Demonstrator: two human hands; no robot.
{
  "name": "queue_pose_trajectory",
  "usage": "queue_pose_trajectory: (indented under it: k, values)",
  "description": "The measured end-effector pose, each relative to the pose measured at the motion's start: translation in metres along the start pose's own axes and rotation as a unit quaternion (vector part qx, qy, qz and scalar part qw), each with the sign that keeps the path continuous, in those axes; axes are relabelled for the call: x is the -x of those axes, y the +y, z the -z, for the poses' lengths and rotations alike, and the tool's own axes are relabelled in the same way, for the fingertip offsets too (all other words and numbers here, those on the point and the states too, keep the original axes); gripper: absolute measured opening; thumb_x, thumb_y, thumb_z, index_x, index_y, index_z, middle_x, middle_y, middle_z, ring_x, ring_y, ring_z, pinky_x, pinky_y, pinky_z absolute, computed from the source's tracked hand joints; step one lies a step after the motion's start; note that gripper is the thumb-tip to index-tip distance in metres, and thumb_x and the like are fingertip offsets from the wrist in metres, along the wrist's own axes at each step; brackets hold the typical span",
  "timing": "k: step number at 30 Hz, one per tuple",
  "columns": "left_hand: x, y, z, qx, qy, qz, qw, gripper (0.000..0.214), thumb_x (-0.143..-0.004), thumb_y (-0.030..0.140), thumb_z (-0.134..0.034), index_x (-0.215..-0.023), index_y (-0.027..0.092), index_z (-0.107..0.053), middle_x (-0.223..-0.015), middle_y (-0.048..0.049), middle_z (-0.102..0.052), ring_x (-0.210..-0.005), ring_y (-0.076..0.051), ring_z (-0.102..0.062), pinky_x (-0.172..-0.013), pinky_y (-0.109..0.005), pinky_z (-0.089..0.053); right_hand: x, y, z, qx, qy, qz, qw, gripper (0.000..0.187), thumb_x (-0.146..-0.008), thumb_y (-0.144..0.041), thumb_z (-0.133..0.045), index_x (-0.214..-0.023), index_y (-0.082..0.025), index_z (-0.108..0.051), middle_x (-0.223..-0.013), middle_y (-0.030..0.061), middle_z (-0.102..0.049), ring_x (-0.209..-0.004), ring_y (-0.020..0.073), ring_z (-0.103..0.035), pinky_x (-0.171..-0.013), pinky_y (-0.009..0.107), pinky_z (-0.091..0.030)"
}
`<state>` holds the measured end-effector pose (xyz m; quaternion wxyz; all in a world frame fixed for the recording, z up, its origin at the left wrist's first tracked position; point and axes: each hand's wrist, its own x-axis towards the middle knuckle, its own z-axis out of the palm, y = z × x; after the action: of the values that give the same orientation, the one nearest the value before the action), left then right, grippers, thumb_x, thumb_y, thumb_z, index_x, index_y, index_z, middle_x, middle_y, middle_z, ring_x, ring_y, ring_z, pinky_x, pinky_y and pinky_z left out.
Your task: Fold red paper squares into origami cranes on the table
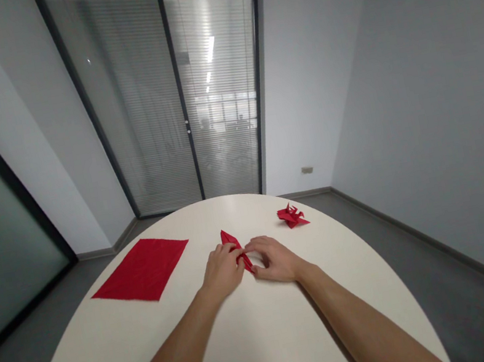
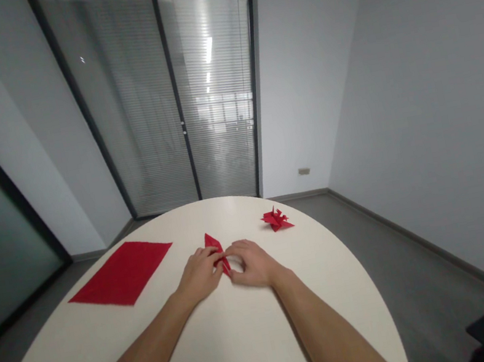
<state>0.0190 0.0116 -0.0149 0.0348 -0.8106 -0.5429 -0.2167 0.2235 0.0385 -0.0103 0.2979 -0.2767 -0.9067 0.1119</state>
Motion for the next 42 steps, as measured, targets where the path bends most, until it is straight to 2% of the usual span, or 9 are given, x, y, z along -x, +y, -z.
queue_pose_trajectory:
  k: [5,8,13,17,20,27,31,35,42]
  values:
    - [-0.001,0.001,0.002,-0.010,-0.009,0.014,1.000,0.027,-0.094,0.025,-0.053,-0.110,0.022,-0.074,-0.113,-0.0092,-0.067,-0.103,-0.027,-0.058,-0.091,-0.041,-0.047,-0.004,-0.004,0.001,0.017,-0.004,0.037,0.999,0.026,-0.081,-0.030,-0.074,-0.107,-0.024,-0.072,-0.108,0.0051,-0.074,-0.110,0.0242,-0.064,-0.102,0.040,-0.043]
    - [0.000,0.002,0.003,-0.007,-0.010,0.016,1.000,0.029,-0.094,0.023,-0.049,-0.110,0.022,-0.074,-0.117,-0.0089,-0.066,-0.106,-0.027,-0.058,-0.092,-0.042,-0.047,-0.005,-0.003,0.001,0.032,0.000,0.034,0.999,0.014,-0.085,-0.022,-0.068,-0.098,-0.023,-0.074,-0.101,0.0041,-0.076,-0.104,0.0218,-0.065,-0.100,0.038,-0.044]
    - [0.002,0.002,0.003,-0.007,-0.008,-0.003,1.000,0.034,-0.091,0.018,-0.050,-0.118,0.019,-0.071,-0.141,-0.0110,-0.057,-0.125,-0.030,-0.051,-0.107,-0.046,-0.042,-0.006,-0.001,0.002,0.068,0.000,-0.010,0.998,0.021,-0.084,-0.009,-0.058,-0.089,-0.021,-0.075,-0.093,0.0028,-0.077,-0.096,0.0203,-0.066,-0.096,0.034,-0.045]
    - [0.002,0.000,0.001,0.001,-0.013,-0.031,0.999,0.038,-0.089,0.016,-0.050,-0.122,0.016,-0.069,-0.139,-0.0105,-0.061,-0.129,-0.028,-0.051,-0.115,-0.044,-0.036,-0.005,0.004,0.003,0.099,0.004,-0.054,0.994,0.027,-0.082,-0.006,-0.053,-0.089,-0.020,-0.076,-0.090,0.0044,-0.076,-0.090,0.0199,-0.065,-0.091,0.033,-0.046]
    - [0.002,-0.002,-0.002,0.016,-0.026,-0.029,0.999,0.039,-0.092,0.017,-0.047,-0.126,0.014,-0.068,-0.135,-0.0109,-0.065,-0.127,-0.025,-0.055,-0.114,-0.039,-0.039,-0.004,0.004,0.003,0.104,0.004,-0.065,0.992,0.031,-0.082,-0.005,-0.052,-0.093,-0.019,-0.076,-0.092,0.0050,-0.076,-0.092,0.0198,-0.065,-0.092,0.033,-0.045]
    - [0.000,-0.003,-0.007,0.036,-0.021,-0.016,0.999,0.037,-0.099,0.022,-0.042,-0.121,0.017,-0.071,-0.134,-0.0089,-0.067,-0.127,-0.023,-0.058,-0.111,-0.037,-0.043,-0.004,-0.001,0.004,0.096,0.003,-0.058,0.994,0.018,-0.088,-0.018,-0.058,-0.092,-0.019,-0.075,-0.089,0.0052,-0.074,-0.087,0.0198,-0.064,-0.089,0.033,-0.045]
    - [-0.001,-0.004,-0.007,0.048,-0.026,-0.001,0.999,0.036,-0.101,0.024,-0.039,-0.116,0.020,-0.072,-0.132,-0.0070,-0.068,-0.126,-0.022,-0.059,-0.108,-0.036,-0.046,-0.004,-0.001,0.004,0.092,0.004,-0.063,0.994,0.019,-0.090,-0.017,-0.056,-0.091,-0.019,-0.075,-0.089,0.0055,-0.075,-0.089,0.0198,-0.064,-0.089,0.033,-0.044]
    - [-0.001,-0.004,-0.006,0.055,-0.023,0.032,0.998,0.035,-0.102,0.023,-0.038,-0.121,0.020,-0.068,-0.127,-0.0088,-0.070,-0.122,-0.022,-0.062,-0.102,-0.034,-0.049,-0.005,-0.001,0.004,0.093,0.008,-0.067,0.993,0.018,-0.088,-0.014,-0.057,-0.088,-0.019,-0.075,-0.085,0.0050,-0.074,-0.085,0.0195,-0.063,-0.086,0.032,-0.045]
    - [-0.002,-0.002,-0.003,0.062,-0.026,0.046,0.997,0.033,-0.099,0.018,-0.043,-0.121,0.021,-0.067,-0.124,-0.0078,-0.071,-0.118,-0.021,-0.063,-0.098,-0.032,-0.049,-0.003,0.004,0.001,0.068,0.028,-0.052,0.996,0.028,-0.086,-0.009,-0.057,-0.103,-0.022,-0.075,-0.096,0.0053,-0.076,-0.091,0.0203,-0.065,-0.089,0.034,-0.047]
